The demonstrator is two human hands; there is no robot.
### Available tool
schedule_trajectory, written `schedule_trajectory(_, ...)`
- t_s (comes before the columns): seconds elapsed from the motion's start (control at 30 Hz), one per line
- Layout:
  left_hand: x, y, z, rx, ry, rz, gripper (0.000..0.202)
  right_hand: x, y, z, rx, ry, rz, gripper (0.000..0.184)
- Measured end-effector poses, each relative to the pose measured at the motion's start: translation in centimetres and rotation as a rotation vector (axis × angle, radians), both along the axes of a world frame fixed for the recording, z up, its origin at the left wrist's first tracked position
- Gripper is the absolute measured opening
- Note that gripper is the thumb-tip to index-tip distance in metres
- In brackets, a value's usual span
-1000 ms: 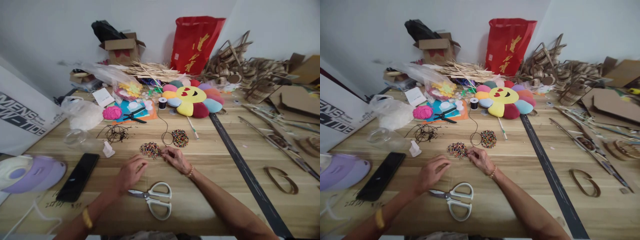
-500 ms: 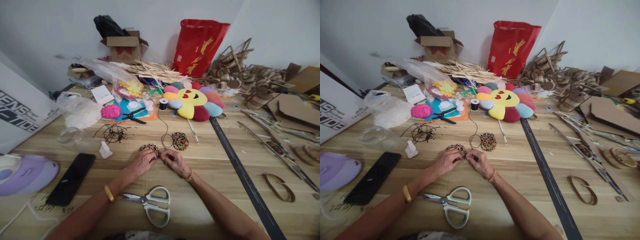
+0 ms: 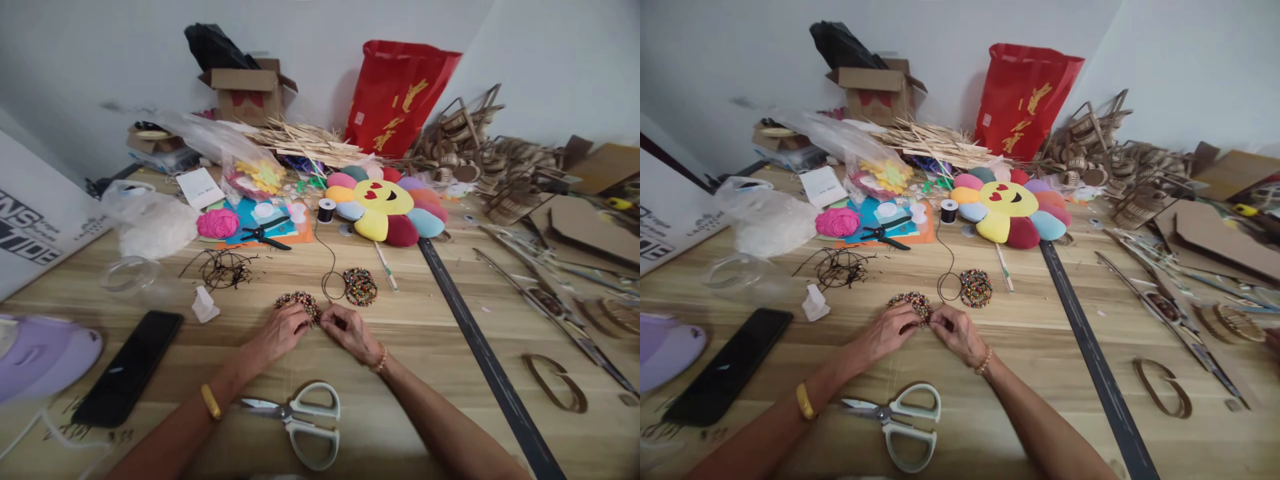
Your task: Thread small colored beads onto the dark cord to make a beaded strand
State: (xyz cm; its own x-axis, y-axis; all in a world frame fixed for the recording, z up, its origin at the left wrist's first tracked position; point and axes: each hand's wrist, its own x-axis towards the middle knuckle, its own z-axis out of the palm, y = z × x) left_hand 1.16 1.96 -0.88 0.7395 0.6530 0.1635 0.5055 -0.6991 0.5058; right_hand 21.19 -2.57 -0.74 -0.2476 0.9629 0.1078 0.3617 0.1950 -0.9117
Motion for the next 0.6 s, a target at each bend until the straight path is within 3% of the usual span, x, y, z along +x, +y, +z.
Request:
schedule_trajectory(0.2, -0.08, -0.13, 0.32, 0.032, -0.022, -0.012, 0.016, -0.06, -0.03, 0.06, -0.008, -0.034, -0.013, 0.015)
schedule_trajectory(0.33, -0.05, -0.04, 0.35, 0.007, -0.203, 0.022, 0.015, -0.07, -0.03, 0.26, -0.017, -0.032, -0.017, 0.015)
schedule_trajectory(0.43, -0.04, 0.07, 0.38, -0.073, -0.329, 0.089, 0.011, -0.03, -0.03, 0.34, -0.028, -0.024, -0.011, 0.016)
schedule_trajectory(0.6, -0.11, 0.12, 0.66, -0.283, -0.343, 0.169, 0.009, 0.10, 0.02, -0.09, -0.059, 0.003, 0.000, 0.018)
